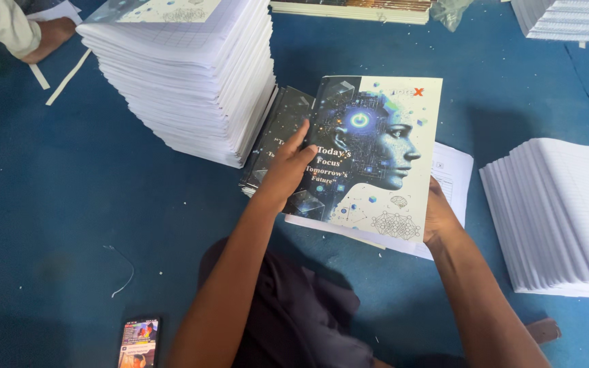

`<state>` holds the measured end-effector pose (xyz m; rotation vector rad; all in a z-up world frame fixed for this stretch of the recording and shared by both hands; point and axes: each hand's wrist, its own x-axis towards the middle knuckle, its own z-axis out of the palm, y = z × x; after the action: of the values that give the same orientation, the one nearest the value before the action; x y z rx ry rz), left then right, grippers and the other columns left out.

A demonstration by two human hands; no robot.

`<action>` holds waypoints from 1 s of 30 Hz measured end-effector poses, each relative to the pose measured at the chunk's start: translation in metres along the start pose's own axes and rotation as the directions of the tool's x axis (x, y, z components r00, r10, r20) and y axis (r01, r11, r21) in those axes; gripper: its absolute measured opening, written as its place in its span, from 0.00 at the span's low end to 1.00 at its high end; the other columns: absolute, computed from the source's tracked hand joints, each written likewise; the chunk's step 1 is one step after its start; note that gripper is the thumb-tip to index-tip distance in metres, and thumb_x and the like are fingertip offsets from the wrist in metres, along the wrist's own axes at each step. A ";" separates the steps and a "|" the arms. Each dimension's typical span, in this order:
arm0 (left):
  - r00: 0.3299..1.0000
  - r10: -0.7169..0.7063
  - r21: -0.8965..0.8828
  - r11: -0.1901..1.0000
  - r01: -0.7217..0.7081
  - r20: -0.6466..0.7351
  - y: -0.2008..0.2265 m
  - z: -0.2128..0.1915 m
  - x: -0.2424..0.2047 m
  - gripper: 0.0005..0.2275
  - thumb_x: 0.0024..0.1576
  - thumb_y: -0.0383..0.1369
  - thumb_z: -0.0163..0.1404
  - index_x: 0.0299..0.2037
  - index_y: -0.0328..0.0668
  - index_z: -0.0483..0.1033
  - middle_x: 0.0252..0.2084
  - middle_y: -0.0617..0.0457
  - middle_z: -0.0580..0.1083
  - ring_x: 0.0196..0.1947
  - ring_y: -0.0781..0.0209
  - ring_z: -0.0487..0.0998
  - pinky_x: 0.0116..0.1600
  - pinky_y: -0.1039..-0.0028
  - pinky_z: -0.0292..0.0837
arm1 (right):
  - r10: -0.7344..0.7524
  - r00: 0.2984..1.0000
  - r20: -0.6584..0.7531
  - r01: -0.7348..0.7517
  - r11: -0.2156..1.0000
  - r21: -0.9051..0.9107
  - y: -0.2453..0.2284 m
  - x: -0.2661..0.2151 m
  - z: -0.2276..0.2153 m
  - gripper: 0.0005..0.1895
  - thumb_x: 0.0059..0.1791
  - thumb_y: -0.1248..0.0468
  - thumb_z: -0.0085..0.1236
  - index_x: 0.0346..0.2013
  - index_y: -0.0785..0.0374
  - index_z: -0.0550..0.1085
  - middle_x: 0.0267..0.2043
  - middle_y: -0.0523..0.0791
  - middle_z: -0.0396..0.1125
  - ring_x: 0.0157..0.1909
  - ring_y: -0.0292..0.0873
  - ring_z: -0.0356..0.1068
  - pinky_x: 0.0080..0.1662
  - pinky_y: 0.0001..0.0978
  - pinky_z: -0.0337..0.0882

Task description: The person inserts a stack of blank pages into a book cover, then places the assembled book on a pile. They repeat this process with multiple book covers and page stacks.

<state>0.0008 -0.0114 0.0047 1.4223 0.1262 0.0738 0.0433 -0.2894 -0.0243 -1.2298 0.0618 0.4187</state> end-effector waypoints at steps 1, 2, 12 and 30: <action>1.000 -0.005 0.029 1.000 0.006 -0.012 0.000 0.002 0.000 0.29 0.62 0.31 0.46 0.75 0.44 0.52 0.66 0.45 0.70 0.58 0.63 0.74 0.62 0.76 0.65 | -0.002 1.000 0.006 0.002 1.000 0.004 0.001 0.000 -0.002 0.19 0.53 0.66 0.53 0.58 0.67 0.69 0.45 0.50 0.72 0.38 0.41 0.77 0.36 0.32 0.80; 1.000 -0.010 0.058 0.998 0.012 -0.024 0.001 0.004 0.000 0.29 0.62 0.31 0.47 0.75 0.44 0.52 0.66 0.46 0.69 0.59 0.64 0.74 0.63 0.77 0.65 | -0.004 1.000 0.013 0.004 1.000 0.008 0.002 0.001 -0.005 0.19 0.53 0.66 0.53 0.58 0.68 0.69 0.45 0.51 0.72 0.38 0.41 0.77 0.36 0.31 0.80; 0.941 -0.304 -0.298 0.893 0.336 0.150 -0.017 0.009 0.014 0.15 0.58 0.29 0.51 0.54 0.31 0.73 0.43 0.45 0.77 0.39 0.57 0.80 0.45 0.66 0.79 | 0.064 0.996 0.060 -0.066 0.997 0.032 0.012 0.010 -0.045 0.20 0.52 0.66 0.53 0.59 0.64 0.69 0.46 0.49 0.72 0.40 0.43 0.76 0.38 0.36 0.80; 0.996 -0.069 -0.072 0.995 0.073 0.065 0.125 0.014 0.063 0.10 0.52 0.26 0.52 0.41 0.27 0.78 0.35 0.40 0.81 0.30 0.53 0.84 0.38 0.61 0.83 | -0.307 0.938 0.160 0.327 0.937 -0.120 -0.120 -0.053 0.049 0.33 0.53 0.65 0.46 0.72 0.70 0.55 0.62 0.56 0.65 0.62 0.49 0.69 0.62 0.40 0.69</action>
<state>0.0685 0.0011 0.1275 1.3433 0.1215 -0.0240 0.0273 -0.2908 0.1146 -1.3232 -0.2898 0.2273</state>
